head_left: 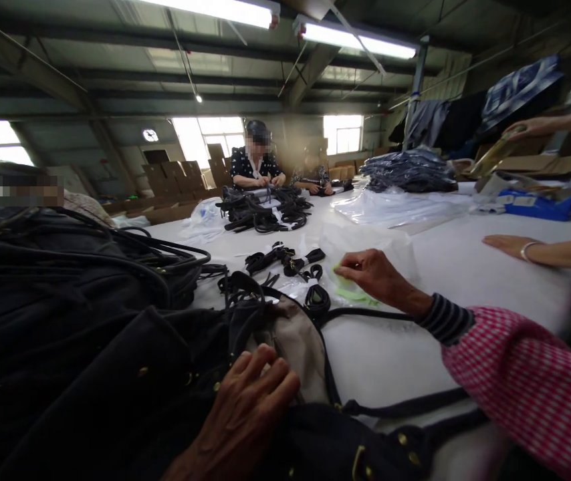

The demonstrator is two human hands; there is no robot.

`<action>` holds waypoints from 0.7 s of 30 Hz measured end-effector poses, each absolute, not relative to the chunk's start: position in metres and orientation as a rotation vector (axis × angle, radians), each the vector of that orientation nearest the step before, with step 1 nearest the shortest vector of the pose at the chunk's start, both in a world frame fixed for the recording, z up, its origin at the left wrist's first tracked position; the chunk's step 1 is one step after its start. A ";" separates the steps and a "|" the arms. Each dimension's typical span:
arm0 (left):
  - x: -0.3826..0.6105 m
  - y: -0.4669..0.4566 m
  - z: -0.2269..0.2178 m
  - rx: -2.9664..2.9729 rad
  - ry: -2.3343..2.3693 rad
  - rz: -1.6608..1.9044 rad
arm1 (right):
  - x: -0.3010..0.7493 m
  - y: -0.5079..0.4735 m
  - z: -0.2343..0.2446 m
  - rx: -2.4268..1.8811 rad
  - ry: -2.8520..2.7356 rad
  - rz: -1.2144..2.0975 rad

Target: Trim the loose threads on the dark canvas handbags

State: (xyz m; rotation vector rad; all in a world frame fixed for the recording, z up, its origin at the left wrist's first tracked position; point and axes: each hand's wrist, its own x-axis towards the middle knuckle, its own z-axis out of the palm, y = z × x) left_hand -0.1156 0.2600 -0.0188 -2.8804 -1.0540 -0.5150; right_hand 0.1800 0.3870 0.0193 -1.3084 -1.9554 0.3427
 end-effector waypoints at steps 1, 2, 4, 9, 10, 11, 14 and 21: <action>-0.116 0.259 -0.017 -2.880 -1.064 -0.481 | 0.167 0.378 0.019 -1.239 -1.969 0.513; -0.116 0.257 -0.016 -2.876 -1.069 -0.448 | 0.153 0.369 0.017 -1.192 -1.976 0.713; -0.117 0.256 -0.015 -2.865 -1.051 -0.384 | 0.126 0.353 0.008 -1.145 -1.933 1.134; -0.117 0.257 -0.019 -2.785 -0.897 -0.426 | 0.085 0.340 -0.015 -1.083 -1.738 1.803; -0.117 0.257 -0.020 -2.773 -0.873 -0.441 | 0.081 0.341 -0.016 -1.083 -1.744 1.846; -0.117 0.257 -0.020 -2.763 -0.851 -0.450 | 0.078 0.344 -0.016 -1.085 -1.779 1.852; -0.117 0.257 -0.019 -2.719 -0.782 -0.489 | 0.066 0.350 -0.015 -1.099 -1.953 1.718; -0.115 0.256 -0.022 -2.679 -0.781 -0.533 | 0.055 0.347 -0.027 -1.192 -1.995 1.484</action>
